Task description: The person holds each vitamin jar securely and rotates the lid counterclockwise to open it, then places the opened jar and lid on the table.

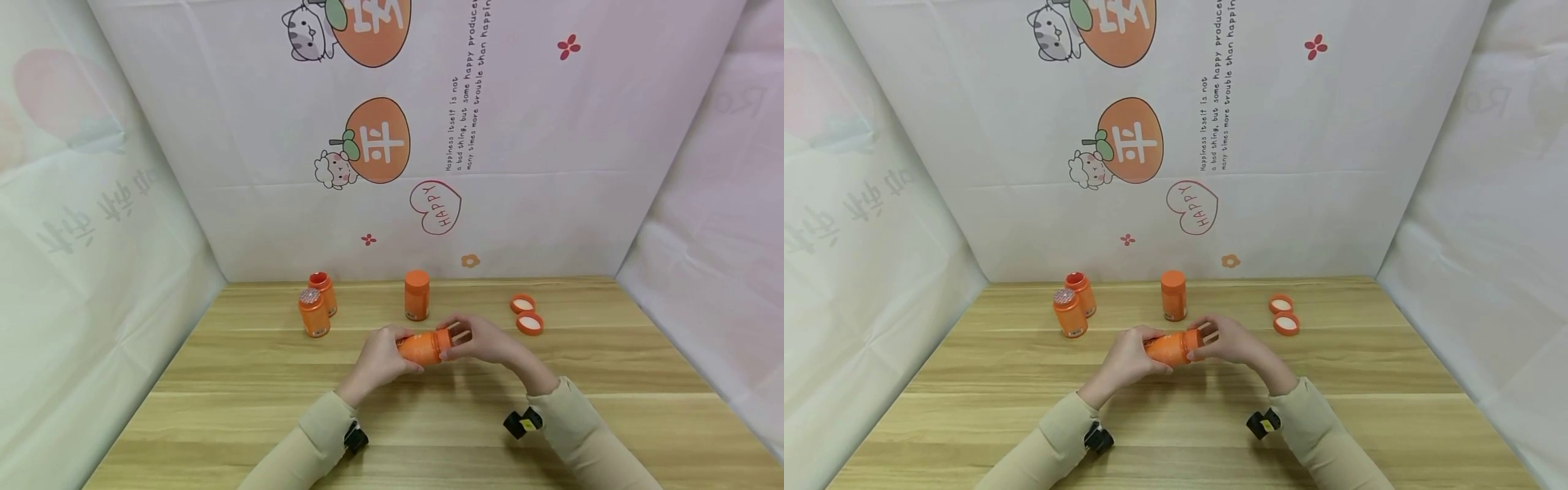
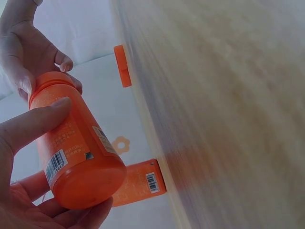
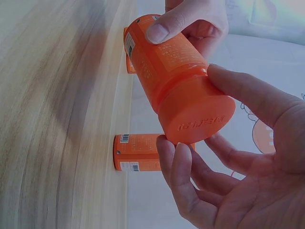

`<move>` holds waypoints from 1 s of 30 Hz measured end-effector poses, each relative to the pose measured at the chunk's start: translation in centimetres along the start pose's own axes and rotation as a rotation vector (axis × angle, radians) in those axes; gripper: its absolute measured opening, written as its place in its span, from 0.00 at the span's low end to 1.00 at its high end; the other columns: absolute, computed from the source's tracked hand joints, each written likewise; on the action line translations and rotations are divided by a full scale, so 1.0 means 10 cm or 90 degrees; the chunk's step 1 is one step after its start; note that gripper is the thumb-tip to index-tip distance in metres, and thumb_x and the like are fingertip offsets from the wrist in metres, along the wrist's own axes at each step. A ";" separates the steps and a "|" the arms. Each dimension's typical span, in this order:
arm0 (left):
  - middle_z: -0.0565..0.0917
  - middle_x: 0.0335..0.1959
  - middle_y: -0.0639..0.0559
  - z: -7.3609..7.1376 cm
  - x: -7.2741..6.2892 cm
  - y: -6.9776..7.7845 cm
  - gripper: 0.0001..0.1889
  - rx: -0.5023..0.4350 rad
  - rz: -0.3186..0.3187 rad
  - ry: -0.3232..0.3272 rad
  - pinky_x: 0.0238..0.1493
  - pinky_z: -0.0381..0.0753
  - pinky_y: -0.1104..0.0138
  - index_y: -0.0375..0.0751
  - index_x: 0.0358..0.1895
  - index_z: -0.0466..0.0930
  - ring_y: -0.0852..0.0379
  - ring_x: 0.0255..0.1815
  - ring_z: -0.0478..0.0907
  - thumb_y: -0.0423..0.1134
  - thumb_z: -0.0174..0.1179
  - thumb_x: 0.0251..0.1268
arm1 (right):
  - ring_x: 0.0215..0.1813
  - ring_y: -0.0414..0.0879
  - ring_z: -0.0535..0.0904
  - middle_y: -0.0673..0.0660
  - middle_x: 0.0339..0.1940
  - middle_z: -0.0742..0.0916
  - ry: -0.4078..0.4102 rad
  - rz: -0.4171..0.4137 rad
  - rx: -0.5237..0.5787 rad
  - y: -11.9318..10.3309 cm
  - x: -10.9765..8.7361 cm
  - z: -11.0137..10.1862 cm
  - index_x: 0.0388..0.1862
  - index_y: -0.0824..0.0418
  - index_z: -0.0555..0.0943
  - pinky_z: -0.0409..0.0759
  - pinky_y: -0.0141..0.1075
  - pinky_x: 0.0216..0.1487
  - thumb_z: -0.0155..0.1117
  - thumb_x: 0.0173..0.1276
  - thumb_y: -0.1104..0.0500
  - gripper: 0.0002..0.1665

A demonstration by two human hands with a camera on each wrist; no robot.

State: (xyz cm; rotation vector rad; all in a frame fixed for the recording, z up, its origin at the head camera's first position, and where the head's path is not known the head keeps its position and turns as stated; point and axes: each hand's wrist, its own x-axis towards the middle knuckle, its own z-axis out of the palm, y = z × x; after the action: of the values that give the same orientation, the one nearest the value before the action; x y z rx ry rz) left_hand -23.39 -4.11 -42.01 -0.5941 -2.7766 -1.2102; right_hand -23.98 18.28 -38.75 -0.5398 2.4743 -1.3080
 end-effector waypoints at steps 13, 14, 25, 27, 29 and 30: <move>0.83 0.44 0.49 -0.03 -0.01 0.02 0.30 -0.007 -0.013 -0.002 0.46 0.75 0.59 0.40 0.49 0.83 0.55 0.42 0.76 0.39 0.79 0.33 | 0.50 0.55 0.80 0.66 0.53 0.80 0.011 -0.014 0.029 0.00 -0.02 -0.02 0.57 0.66 0.73 0.82 0.43 0.46 0.75 0.52 0.59 0.34; 0.83 0.44 0.48 -0.03 -0.01 0.02 0.30 -0.009 -0.012 -0.002 0.46 0.75 0.58 0.40 0.49 0.83 0.55 0.42 0.76 0.39 0.79 0.33 | 0.50 0.54 0.80 0.65 0.52 0.80 0.014 -0.012 0.027 0.00 -0.02 -0.02 0.57 0.66 0.73 0.81 0.43 0.46 0.75 0.51 0.58 0.35; 0.84 0.37 0.55 -0.02 0.00 -0.03 0.24 -0.089 0.001 -0.012 0.39 0.74 0.63 0.44 0.44 0.83 0.57 0.35 0.75 0.38 0.77 0.35 | 0.49 0.52 0.80 0.61 0.52 0.80 0.049 0.018 0.024 0.01 -0.05 -0.03 0.58 0.64 0.73 0.81 0.42 0.47 0.76 0.51 0.56 0.36; 0.84 0.36 0.56 -0.02 0.00 -0.04 0.24 -0.110 -0.002 -0.016 0.38 0.73 0.64 0.44 0.44 0.83 0.57 0.35 0.76 0.36 0.77 0.36 | 0.49 0.51 0.80 0.62 0.53 0.80 0.051 0.015 0.023 0.01 -0.06 -0.04 0.59 0.66 0.73 0.81 0.42 0.47 0.75 0.52 0.56 0.37; 0.84 0.37 0.56 -0.02 0.00 -0.04 0.24 -0.112 -0.001 -0.015 0.38 0.73 0.64 0.44 0.45 0.83 0.57 0.35 0.76 0.36 0.76 0.37 | 0.49 0.52 0.80 0.64 0.54 0.80 0.053 0.010 0.022 0.02 -0.06 -0.05 0.60 0.68 0.72 0.81 0.42 0.47 0.75 0.52 0.57 0.38; 0.84 0.38 0.56 -0.02 0.00 -0.05 0.25 -0.111 -0.002 -0.014 0.39 0.74 0.63 0.44 0.46 0.83 0.57 0.36 0.76 0.36 0.76 0.37 | 0.49 0.52 0.80 0.65 0.55 0.79 0.053 0.006 0.022 0.02 -0.06 -0.05 0.60 0.69 0.72 0.81 0.42 0.47 0.75 0.52 0.57 0.38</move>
State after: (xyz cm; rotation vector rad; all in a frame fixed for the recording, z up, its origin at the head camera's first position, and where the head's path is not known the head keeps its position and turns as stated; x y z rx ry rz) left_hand -23.57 -4.51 -42.22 -0.6194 -2.7079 -1.4664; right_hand -23.70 18.99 -38.61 -0.4743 2.5123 -1.3932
